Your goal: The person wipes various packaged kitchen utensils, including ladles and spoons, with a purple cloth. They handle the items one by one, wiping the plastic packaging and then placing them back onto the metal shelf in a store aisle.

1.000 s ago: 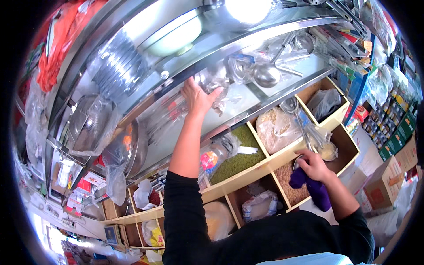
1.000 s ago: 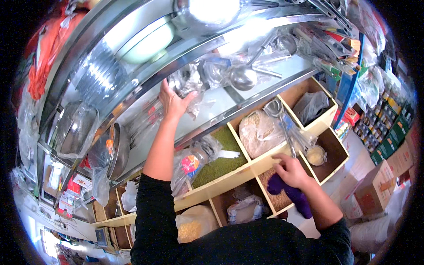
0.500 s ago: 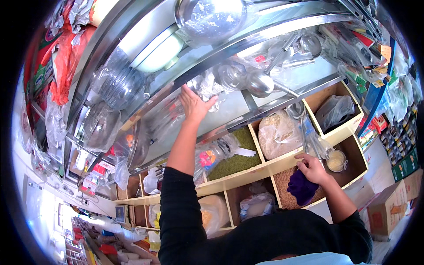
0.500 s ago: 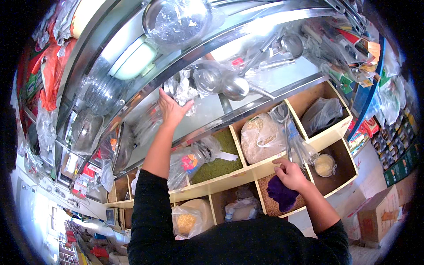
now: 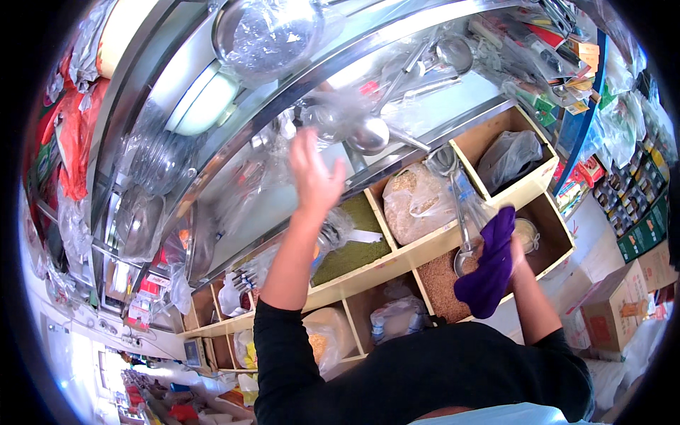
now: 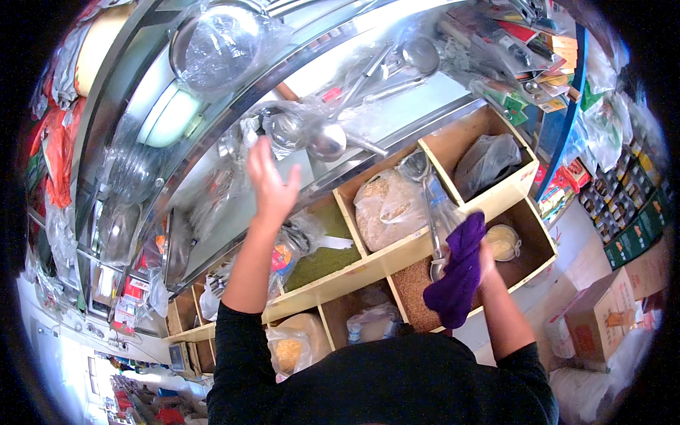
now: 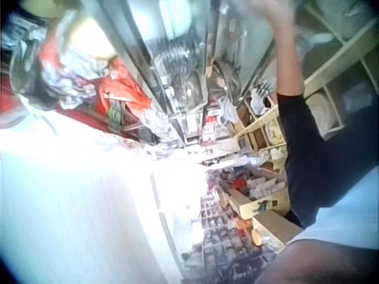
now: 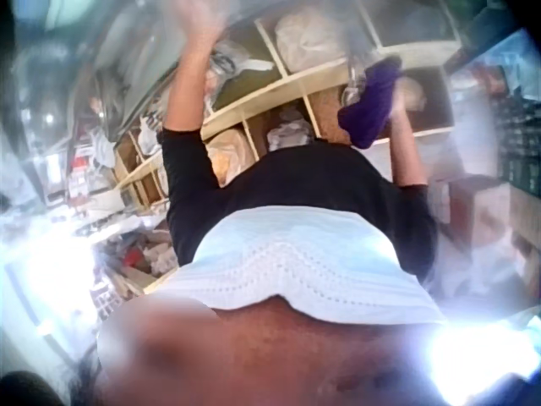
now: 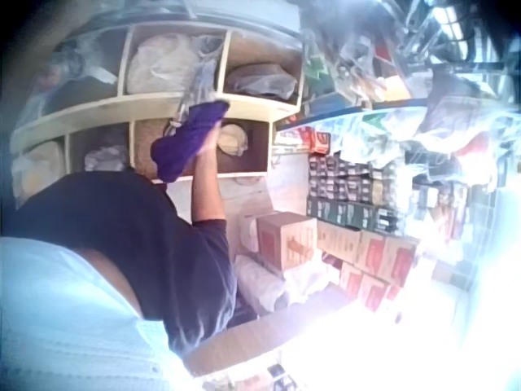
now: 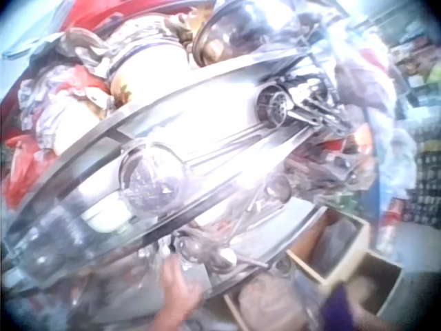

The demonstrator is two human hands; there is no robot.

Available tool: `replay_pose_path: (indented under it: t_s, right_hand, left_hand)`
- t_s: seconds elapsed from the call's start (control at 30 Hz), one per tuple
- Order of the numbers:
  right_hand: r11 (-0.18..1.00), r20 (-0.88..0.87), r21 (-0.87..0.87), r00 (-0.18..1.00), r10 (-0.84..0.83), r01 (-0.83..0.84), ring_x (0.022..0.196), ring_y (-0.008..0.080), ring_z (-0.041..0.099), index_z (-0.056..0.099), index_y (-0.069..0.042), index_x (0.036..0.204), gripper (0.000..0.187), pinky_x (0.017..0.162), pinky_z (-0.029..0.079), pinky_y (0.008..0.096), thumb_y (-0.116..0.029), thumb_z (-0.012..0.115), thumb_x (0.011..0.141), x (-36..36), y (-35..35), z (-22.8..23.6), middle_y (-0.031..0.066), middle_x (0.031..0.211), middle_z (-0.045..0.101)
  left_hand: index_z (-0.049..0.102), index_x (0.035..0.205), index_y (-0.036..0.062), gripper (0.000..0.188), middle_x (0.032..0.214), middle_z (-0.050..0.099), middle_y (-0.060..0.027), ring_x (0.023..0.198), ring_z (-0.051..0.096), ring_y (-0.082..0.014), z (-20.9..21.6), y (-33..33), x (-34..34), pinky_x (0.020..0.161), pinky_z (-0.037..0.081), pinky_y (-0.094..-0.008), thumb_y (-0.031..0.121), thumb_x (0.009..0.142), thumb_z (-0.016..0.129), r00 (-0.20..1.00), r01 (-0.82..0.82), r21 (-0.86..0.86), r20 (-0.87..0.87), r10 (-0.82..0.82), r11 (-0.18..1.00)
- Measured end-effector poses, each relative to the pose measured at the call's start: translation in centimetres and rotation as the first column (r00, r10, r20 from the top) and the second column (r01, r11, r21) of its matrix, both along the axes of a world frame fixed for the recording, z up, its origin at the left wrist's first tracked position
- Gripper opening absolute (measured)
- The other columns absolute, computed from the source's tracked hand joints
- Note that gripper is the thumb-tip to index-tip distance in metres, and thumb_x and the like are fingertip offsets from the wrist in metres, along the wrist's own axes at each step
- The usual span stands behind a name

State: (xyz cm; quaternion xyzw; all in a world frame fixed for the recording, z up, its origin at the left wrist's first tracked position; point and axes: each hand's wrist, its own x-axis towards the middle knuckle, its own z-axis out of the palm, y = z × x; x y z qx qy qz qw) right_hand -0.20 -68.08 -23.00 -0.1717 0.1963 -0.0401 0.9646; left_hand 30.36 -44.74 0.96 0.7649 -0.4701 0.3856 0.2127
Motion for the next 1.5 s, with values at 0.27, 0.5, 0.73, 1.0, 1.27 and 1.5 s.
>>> replay_pose_path:
  t_s: [0.27,0.5,0.73,1.0,1.27,1.5]
  right_hand:
    - [0.977,0.046,0.197,0.996,0.075,-0.083,0.082,0.0319,0.061,0.056,-0.009,0.117,0.053,0.073,0.052,0.0461,-0.053,0.038,0.094,0.8,2.4,-4.3,0.0158,0.099,0.063]
    - [0.973,0.082,0.231,0.996,-0.021,0.001,0.093,0.0335,0.062,0.049,0.004,0.119,0.041,0.085,0.050,0.0457,-0.023,0.051,0.088,-3.3,1.1,-2.7,0.0212,0.107,0.062]
    - [0.910,0.016,0.342,0.967,-0.255,0.234,0.100,0.0331,0.060,0.046,0.001,0.127,0.047,0.090,0.047,0.0467,-0.031,0.048,0.092,-6.9,-0.4,-4.9,0.0203,0.113,0.060]
    - [0.970,0.424,0.240,0.896,-0.131,0.028,0.113,0.0455,0.051,0.037,-0.003,0.136,0.087,0.094,0.042,0.0596,-0.071,0.042,0.082,-1.6,-1.5,7.3,0.0259,0.129,0.048]
    - [0.876,0.498,-0.311,0.722,0.481,-0.369,0.068,0.0203,0.061,0.035,0.006,0.132,0.069,0.057,0.050,0.0306,-0.010,0.069,0.074,-1.4,1.8,11.5,0.0319,0.119,0.052]
    - [-0.011,0.098,-0.992,0.811,0.576,0.128,0.117,0.0280,0.052,0.039,-0.003,0.135,0.066,0.099,0.040,0.0366,-0.003,0.064,0.074,-1.5,4.9,14.7,0.0154,0.127,0.053]
  left_hand:
    - [0.048,0.124,0.0037,0.052,0.109,0.058,-0.0171,0.107,0.052,-0.0340,3.0,-14.1,-0.9,0.094,0.038,-0.0458,0.016,0.077,0.065,1.000,-0.015,0.264,0.022,0.010,0.964]
    - [0.054,0.117,0.0018,0.038,0.108,0.062,-0.0195,0.101,0.061,-0.0329,4.0,-18.1,2.8,0.083,0.050,-0.0430,0.005,0.079,0.054,0.956,-0.167,0.537,-0.118,0.270,0.827]
    - [0.053,0.124,0.0092,0.052,0.095,0.062,-0.0135,0.090,0.060,-0.0308,4.7,-13.0,-2.7,0.076,0.050,-0.0401,-0.006,0.075,0.054,0.981,0.009,0.370,0.178,-0.080,0.929]
    - [0.057,0.125,0.0189,0.049,0.087,0.056,-0.0021,0.074,0.054,-0.0176,-1.6,-6.9,-11.2,0.063,0.043,-0.0294,0.012,0.076,0.057,0.888,0.145,0.532,0.302,-0.347,0.834]
    - [0.056,0.127,0.0172,0.051,0.105,0.054,-0.0058,0.088,0.051,-0.0198,-5.0,-1.2,-13.5,0.075,0.043,-0.0313,0.012,0.075,0.054,0.898,0.289,0.537,0.135,-0.419,0.792]
    - [0.030,0.139,0.0002,0.057,0.126,0.045,-0.0167,0.118,0.046,-0.0289,-9.6,0.3,-17.3,0.101,0.037,-0.0409,0.006,0.086,0.050,0.800,0.154,-0.437,-0.470,-0.372,0.886]
